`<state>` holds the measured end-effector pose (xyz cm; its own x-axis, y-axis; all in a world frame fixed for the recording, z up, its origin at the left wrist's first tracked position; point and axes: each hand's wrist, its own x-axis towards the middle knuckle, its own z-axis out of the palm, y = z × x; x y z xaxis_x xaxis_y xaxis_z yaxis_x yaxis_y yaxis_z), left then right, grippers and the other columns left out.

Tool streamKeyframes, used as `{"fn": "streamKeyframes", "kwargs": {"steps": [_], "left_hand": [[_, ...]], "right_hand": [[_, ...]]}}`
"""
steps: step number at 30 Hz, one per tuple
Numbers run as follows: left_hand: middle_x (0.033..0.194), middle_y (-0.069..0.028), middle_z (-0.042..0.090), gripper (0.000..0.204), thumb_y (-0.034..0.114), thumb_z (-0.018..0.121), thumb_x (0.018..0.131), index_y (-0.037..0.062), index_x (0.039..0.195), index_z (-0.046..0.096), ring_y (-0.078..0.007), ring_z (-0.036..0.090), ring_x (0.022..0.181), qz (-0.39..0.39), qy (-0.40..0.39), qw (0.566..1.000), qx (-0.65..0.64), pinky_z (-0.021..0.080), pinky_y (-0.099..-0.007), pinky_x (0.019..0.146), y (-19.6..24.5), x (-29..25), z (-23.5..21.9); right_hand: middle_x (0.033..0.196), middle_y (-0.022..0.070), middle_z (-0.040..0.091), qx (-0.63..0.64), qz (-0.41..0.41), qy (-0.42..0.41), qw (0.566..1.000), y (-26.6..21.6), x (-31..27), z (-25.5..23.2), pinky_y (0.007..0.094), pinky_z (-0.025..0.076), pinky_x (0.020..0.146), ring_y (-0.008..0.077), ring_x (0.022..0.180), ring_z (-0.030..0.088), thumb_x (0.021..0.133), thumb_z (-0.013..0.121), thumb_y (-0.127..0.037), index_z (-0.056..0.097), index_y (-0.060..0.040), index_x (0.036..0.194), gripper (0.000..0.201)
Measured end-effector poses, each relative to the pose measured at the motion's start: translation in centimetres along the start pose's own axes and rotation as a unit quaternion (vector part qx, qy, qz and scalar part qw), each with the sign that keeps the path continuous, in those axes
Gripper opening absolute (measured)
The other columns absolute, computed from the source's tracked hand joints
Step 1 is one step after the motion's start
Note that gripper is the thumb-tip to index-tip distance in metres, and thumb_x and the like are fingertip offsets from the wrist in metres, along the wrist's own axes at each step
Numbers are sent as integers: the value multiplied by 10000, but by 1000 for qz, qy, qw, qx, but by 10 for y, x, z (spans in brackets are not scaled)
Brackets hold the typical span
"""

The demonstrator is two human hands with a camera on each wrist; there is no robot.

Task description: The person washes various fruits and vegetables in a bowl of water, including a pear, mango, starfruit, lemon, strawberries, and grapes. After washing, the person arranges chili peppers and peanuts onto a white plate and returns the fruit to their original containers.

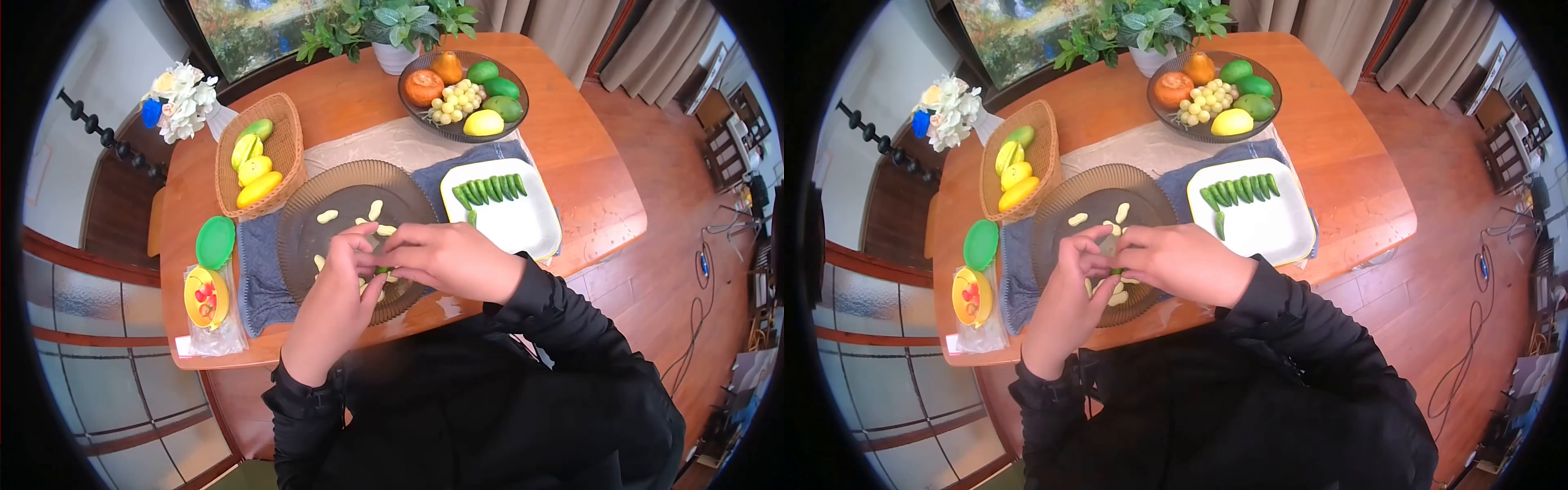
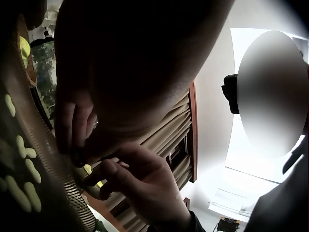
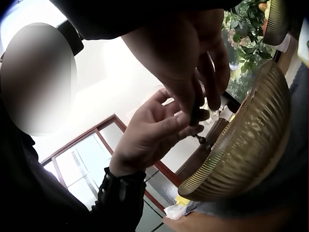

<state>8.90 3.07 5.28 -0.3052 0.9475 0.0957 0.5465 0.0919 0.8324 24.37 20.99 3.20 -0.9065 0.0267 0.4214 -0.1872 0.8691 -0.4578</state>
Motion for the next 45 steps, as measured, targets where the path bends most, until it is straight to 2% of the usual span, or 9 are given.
{"fn": "streamKeyframes", "kwargs": {"steps": [5,8,12,13,16,21,27,42,45], "left_hand": [[1580,-230,546,407,-97,699,992,3,1280,431,-288,750,1183,30,11,999,-13,618,-388,1003,-6,-4,3],[1565,-220,562,422,-62,724,988,7,1310,461,-339,724,1228,43,43,998,-20,595,-427,1039,-13,-7,6],[1505,-177,619,460,20,774,951,41,1360,563,-391,632,1335,31,105,980,167,496,-490,1130,-31,-17,0],[1484,-164,637,474,51,790,937,55,1369,594,-398,600,1367,18,117,962,246,459,-503,1158,-38,-20,-2],[1470,-146,651,492,85,802,923,64,1380,622,-368,595,1375,-14,126,947,294,421,-500,1185,-57,-29,-4],[1448,-156,662,489,136,802,940,60,1391,632,-368,597,1371,-46,105,944,310,410,-505,1193,-70,-31,-9],[1384,-153,701,458,158,795,955,59,1381,659,-356,624,1334,-51,93,951,289,414,-494,1176,-70,-30,-9],[1297,-153,736,471,176,809,940,60,1374,670,-345,673,1227,-68,74,951,294,439,-468,1106,-73,-28,-8],[1277,-154,740,472,172,809,940,60,1377,670,-343,679,1209,-67,74,951,293,445,-467,1084,-72,-28,-7]], "right_hand": [[1058,53,731,5,39,-6,999,1,1,5,417,621,790,277,924,754,956,817,-166,786,-106,1124,181],[988,94,733,-12,44,36,998,9,-2,1,420,607,775,306,906,747,947,831,-166,780,-81,1100,182],[980,150,771,-62,258,118,957,46,-28,-25,473,602,826,379,946,739,959,805,-192,785,-33,1013,169],[980,150,771,-62,259,118,957,59,-41,-29,473,602,826,379,946,739,959,805,-192,785,-33,1013,169],[1003,168,789,-115,340,117,926,78,-73,-36,489,601,849,390,963,739,943,808,-170,796,-26,1023,164],[973,177,811,-146,454,17,879,81,-89,-26,465,609,830,369,921,778,919,820,-211,811,-22,976,198],[875,189,782,-166,474,-30,864,85,-90,-18,509,607,805,406,875,767,895,801,-246,826,-67,857,184],[890,201,799,-109,481,-57,868,84,-68,-14,468,611,817,390,862,778,920,833,-251,825,-8,914,243],[858,227,773,-102,476,-41,873,85,-70,-12,504,601,806,424,850,759,925,819,-286,847,-42,886,249]]}}
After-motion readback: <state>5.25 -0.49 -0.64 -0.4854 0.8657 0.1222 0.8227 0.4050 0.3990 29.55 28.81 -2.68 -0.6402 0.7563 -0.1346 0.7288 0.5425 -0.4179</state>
